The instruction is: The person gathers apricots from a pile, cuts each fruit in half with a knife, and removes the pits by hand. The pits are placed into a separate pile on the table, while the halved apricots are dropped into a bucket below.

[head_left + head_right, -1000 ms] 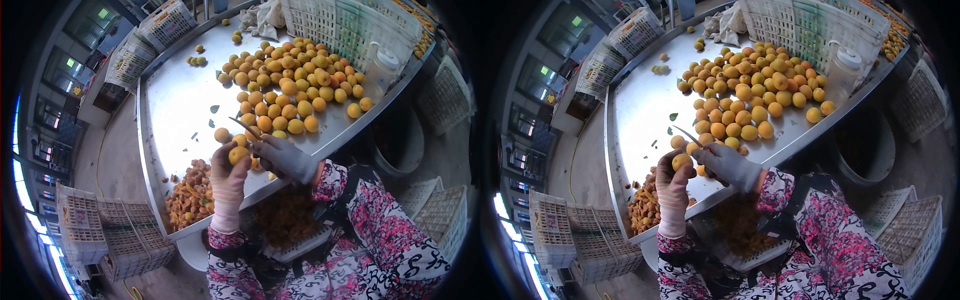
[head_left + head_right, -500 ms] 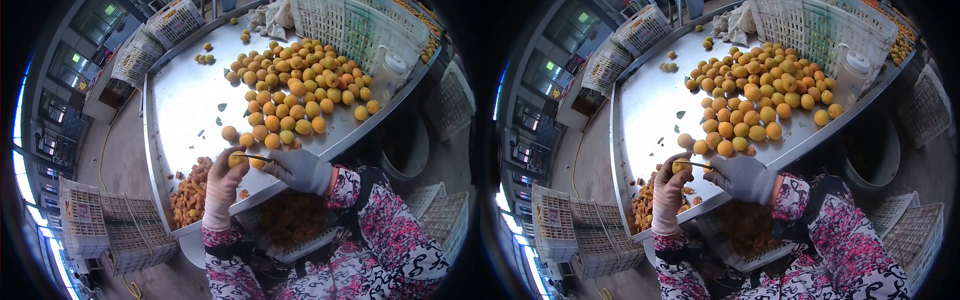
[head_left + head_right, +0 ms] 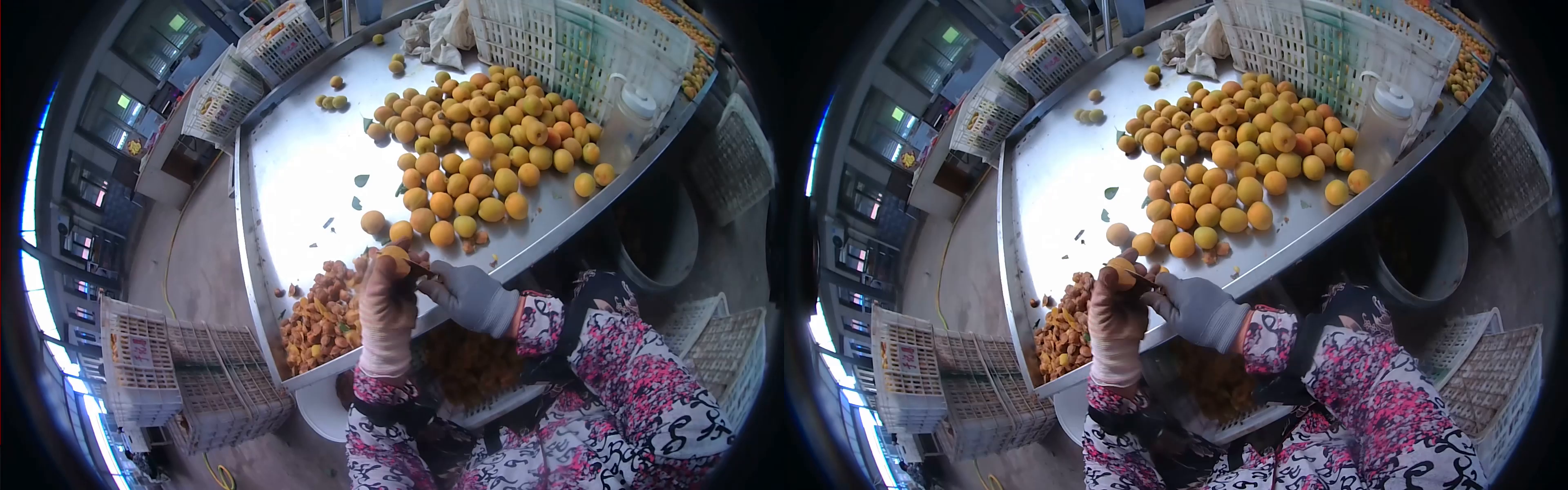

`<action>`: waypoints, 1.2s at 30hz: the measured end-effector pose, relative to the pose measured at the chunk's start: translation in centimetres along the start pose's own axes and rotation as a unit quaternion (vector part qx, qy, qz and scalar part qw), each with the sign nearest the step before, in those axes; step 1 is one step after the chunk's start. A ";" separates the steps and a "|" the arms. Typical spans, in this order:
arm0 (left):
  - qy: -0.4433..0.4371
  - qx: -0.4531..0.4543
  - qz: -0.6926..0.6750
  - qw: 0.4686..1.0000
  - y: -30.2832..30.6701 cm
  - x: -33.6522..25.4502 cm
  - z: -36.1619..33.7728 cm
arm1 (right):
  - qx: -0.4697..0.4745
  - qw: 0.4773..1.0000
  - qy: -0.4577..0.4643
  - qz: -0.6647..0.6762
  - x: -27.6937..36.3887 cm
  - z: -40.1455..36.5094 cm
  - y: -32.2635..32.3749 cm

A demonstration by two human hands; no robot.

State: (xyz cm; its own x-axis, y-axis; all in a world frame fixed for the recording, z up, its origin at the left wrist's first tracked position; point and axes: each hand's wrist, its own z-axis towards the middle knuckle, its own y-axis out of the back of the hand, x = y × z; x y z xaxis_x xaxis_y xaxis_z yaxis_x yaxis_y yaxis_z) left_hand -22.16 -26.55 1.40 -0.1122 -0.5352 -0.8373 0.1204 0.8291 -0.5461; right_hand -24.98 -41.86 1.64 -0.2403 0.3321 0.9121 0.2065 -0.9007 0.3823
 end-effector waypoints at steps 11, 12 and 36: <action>-0.006 -0.017 -0.008 1.000 -1.1 -1.1 0.5 | -0.058 0.996 0.053 0.043 -0.8 1.3 -0.5; 0.043 -0.016 -0.113 0.993 -1.6 -1.0 0.7 | -0.073 0.996 0.049 0.034 -0.6 1.1 -1.2; 0.019 -0.041 0.012 0.999 -1.0 -1.8 1.2 | -0.003 0.999 -0.049 -0.009 0.9 1.4 2.5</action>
State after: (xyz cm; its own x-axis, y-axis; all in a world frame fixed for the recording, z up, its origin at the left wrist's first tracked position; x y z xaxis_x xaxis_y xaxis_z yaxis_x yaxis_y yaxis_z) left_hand -20.87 -26.59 3.36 -0.1477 -0.5097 -0.8476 0.0433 0.8529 -0.5204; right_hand -23.35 -43.42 3.66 -0.1504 0.3736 0.9153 0.1974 -0.8958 0.3981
